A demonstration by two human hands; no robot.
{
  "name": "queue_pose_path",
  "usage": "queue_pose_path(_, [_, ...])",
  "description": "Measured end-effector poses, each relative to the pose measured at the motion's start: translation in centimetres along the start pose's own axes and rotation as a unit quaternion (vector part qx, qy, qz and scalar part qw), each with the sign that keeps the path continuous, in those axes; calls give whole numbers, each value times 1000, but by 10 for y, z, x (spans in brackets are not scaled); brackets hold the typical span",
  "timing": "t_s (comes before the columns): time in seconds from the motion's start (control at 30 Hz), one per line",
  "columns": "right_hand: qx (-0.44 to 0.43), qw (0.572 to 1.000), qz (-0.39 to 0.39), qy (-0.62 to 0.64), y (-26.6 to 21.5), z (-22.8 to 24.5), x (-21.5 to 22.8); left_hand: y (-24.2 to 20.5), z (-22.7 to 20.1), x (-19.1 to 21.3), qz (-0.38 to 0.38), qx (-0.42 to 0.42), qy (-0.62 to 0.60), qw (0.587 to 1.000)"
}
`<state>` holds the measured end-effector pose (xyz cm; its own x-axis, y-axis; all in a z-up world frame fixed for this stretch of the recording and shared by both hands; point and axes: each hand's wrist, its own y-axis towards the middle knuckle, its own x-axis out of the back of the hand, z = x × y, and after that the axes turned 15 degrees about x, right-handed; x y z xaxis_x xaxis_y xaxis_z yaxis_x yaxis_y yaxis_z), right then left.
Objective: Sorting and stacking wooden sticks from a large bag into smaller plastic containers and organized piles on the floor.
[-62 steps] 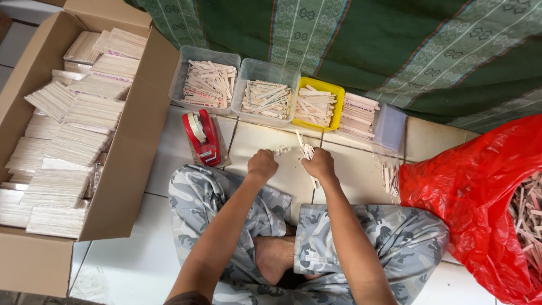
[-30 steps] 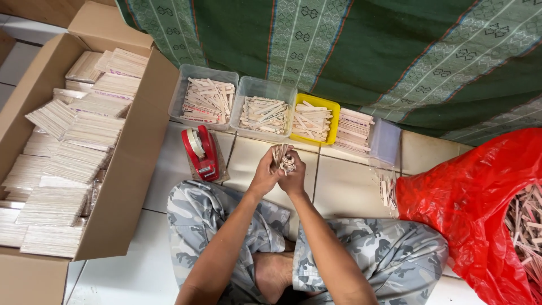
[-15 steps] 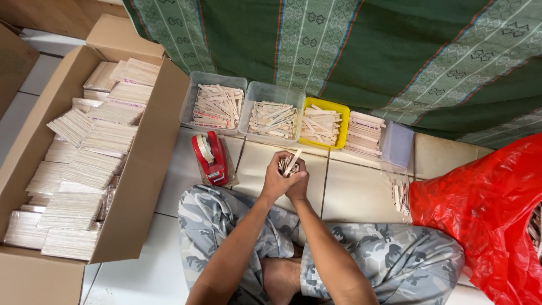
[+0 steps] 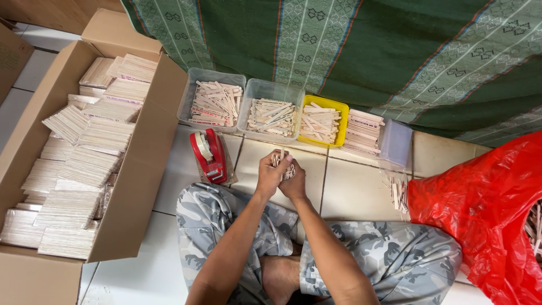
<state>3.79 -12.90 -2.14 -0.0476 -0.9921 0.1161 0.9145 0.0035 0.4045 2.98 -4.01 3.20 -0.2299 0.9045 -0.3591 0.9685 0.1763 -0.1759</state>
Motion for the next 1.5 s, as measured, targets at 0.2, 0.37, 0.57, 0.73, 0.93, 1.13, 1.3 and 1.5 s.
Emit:
queue_pose_path(0.2, [3,1000,30,3,1,10,-5,-1,-21,2,-8,-28,84,996])
queue_pose_path(0.37, [-33,998,52,30,9,34,-1,8,-25,2,-23,-95,113,989])
queue_pose_path(0.57, [-36,995,89,34,5,15,3,15,-15,9,-23,-161,166,973])
queue_pose_path(0.73, [32,998,55,4,0,-13,2,9,-17,5,0,-163,188,968])
queue_pose_path(0.93, [66,998,11,14,-1,-25,4,-7,-18,-12,-16,-139,115,983])
queue_pose_path(1.13, [80,997,6,17,-1,-10,1,5,10,-12,-14,-138,43,989])
queue_pose_path(1.3, [93,995,-10,18,5,-1,0,0,-8,-13,-5,-106,67,992])
queue_pose_path(1.5, [99,995,-27,14,12,11,-5,3,-41,-13,-3,-199,167,966])
